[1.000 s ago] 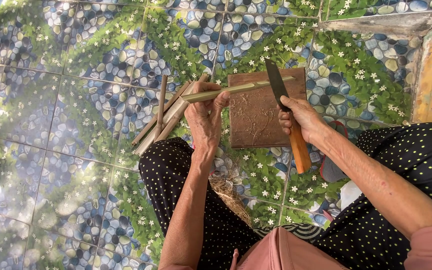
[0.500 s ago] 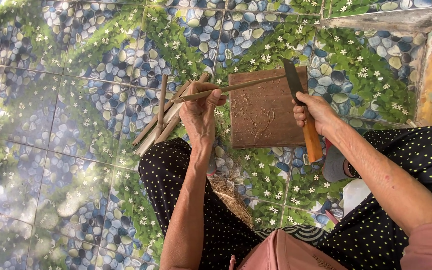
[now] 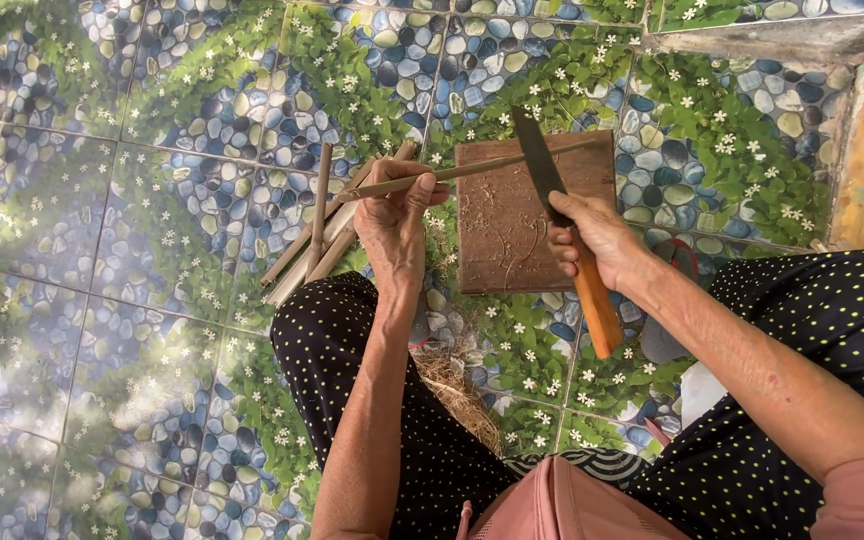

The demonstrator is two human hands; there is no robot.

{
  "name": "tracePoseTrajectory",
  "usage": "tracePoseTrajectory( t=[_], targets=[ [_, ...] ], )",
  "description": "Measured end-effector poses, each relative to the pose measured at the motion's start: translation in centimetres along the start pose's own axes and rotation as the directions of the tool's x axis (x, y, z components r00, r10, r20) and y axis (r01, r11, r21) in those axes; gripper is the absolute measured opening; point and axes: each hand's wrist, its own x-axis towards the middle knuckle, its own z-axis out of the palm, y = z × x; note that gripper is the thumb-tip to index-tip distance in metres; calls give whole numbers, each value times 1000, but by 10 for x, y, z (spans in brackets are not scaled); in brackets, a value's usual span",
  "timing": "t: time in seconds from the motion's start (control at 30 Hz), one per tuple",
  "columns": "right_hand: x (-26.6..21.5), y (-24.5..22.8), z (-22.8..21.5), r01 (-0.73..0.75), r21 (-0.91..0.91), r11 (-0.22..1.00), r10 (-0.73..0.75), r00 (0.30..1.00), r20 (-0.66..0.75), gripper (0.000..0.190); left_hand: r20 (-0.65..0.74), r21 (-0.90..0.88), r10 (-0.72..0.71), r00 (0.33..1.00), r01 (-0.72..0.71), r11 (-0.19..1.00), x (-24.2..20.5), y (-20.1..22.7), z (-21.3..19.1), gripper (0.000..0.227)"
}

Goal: Peeling and splitting bamboo strips using a large knife while sitting on the floor.

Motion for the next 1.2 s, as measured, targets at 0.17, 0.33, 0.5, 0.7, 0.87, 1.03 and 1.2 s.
tracePoseTrajectory(
  t=[0.17, 0.33, 0.5, 0.7, 0.87, 1.03, 1.2],
  targets=[
    [-47, -22, 45, -11, -7, 1000, 11, 996, 93, 27, -9, 5, 20, 1000, -20, 1000, -1, -8, 1, 13],
    [-47, -8, 41, 78, 41, 996, -78, 997, 2, 33, -59, 32, 53, 997, -51, 998, 1, -4, 1, 12],
    [-20, 29, -2, 213, -271, 939, -307, 873, -378, 58, -276, -21, 112, 955, -123, 992, 11, 1, -10, 13],
    [39, 94, -36, -19, -882, 471, -417, 876, -241, 60, -378, -100, 133, 916, -183, 978, 14, 14, -6, 15],
    [43, 89, -40, 28, -855, 518, -502, 819, -277, 59, -406, -189, 97, 909, -187, 964, 16, 6, -7, 17],
    [8, 106, 13, 26, -848, 529, -473, 839, -269, 50, -417, -208, 88, 905, -189, 960, 19, 10, -7, 18],
    [-16, 159, 51, 284, -869, 404, -193, 956, 222, 57, -412, -210, 61, 909, -160, 964, 13, 12, -6, 18]
  ],
)
